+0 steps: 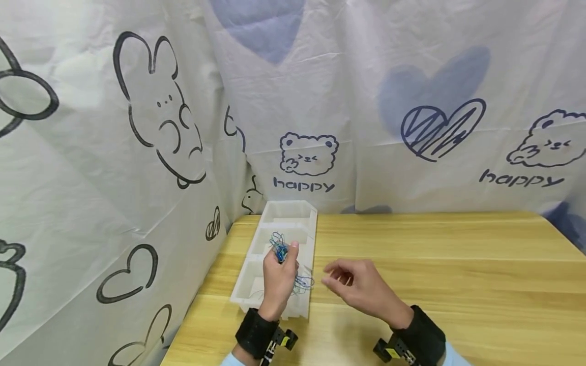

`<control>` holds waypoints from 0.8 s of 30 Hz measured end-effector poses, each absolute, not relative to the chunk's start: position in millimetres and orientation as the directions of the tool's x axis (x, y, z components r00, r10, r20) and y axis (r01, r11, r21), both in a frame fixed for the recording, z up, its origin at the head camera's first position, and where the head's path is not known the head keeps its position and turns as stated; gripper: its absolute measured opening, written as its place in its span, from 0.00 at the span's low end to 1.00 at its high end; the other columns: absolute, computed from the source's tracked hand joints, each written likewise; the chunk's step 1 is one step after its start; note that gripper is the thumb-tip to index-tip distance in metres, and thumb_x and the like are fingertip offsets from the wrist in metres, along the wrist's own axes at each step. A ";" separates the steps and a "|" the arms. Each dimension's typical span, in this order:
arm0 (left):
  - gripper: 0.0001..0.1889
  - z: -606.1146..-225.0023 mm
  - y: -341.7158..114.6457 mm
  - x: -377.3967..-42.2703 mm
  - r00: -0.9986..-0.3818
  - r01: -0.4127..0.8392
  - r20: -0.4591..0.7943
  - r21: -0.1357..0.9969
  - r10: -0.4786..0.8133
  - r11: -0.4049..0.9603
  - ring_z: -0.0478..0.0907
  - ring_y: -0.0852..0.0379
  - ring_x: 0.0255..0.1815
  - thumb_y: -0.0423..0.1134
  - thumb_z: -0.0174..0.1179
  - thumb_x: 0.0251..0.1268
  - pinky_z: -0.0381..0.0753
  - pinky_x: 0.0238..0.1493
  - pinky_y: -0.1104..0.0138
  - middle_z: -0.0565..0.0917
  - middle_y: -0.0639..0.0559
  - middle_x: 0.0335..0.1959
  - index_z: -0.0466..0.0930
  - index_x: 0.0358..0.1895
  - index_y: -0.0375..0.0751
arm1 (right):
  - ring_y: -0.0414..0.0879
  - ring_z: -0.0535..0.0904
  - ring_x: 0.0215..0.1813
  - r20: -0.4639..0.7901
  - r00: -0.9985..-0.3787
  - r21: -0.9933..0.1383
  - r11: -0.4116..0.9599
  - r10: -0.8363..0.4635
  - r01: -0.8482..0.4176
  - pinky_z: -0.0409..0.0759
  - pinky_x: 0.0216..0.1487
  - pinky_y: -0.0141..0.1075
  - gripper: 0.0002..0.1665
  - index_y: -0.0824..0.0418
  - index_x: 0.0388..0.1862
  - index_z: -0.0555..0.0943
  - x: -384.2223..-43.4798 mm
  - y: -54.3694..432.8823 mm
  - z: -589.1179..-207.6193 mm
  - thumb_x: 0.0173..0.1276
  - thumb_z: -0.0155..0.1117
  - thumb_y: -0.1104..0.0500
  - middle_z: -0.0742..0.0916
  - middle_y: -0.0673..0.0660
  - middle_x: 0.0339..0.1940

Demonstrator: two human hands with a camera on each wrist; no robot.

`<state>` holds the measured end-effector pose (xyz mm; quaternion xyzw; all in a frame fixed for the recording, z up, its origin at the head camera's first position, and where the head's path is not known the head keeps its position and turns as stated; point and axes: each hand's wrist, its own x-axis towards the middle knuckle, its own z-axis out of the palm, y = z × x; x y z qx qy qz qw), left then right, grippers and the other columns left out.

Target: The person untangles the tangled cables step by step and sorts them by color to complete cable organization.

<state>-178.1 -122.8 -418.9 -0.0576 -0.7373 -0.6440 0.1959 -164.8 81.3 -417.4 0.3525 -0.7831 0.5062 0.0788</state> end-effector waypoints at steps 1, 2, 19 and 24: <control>0.18 -418.9 -121.9 -177.8 -0.911 0.350 0.379 0.919 -0.162 0.179 0.67 0.58 0.19 0.48 0.59 0.76 0.66 0.26 0.69 0.71 0.53 0.18 0.71 0.29 0.42 | 0.35 0.79 0.28 0.507 -0.717 -0.709 0.241 -0.479 -0.662 0.80 0.29 0.32 0.14 0.59 0.49 0.86 -164.9 79.2 -417.3 0.70 0.71 0.54 0.86 0.45 0.31; 0.18 -418.7 -121.1 -177.8 -0.906 0.362 0.393 0.912 -0.158 0.193 0.67 0.58 0.18 0.48 0.58 0.77 0.65 0.26 0.69 0.70 0.53 0.18 0.70 0.28 0.42 | 0.33 0.78 0.28 0.533 -0.688 -0.673 0.245 -0.493 -0.698 0.80 0.29 0.31 0.18 0.60 0.52 0.85 -165.0 77.0 -417.3 0.67 0.73 0.54 0.86 0.45 0.31; 0.22 -409.7 -126.4 -178.5 -0.911 0.359 0.399 0.891 -0.105 0.278 0.73 0.57 0.14 0.56 0.65 0.68 0.71 0.19 0.69 0.73 0.55 0.14 0.70 0.26 0.45 | 0.27 0.69 0.25 0.693 -0.427 -0.269 0.341 -0.581 -0.901 0.71 0.29 0.19 0.07 0.61 0.44 0.89 -164.6 72.7 -420.7 0.68 0.70 0.65 0.82 0.44 0.26; 0.24 -408.9 -136.7 -181.1 -0.903 0.360 0.410 0.884 -0.128 0.298 0.62 0.60 0.15 0.54 0.68 0.66 0.64 0.23 0.70 0.62 0.57 0.16 0.65 0.25 0.45 | 0.26 0.70 0.24 0.701 -0.452 -0.339 0.299 -0.552 -0.892 0.71 0.29 0.21 0.08 0.58 0.41 0.88 -165.8 88.8 -419.0 0.67 0.69 0.69 0.83 0.42 0.26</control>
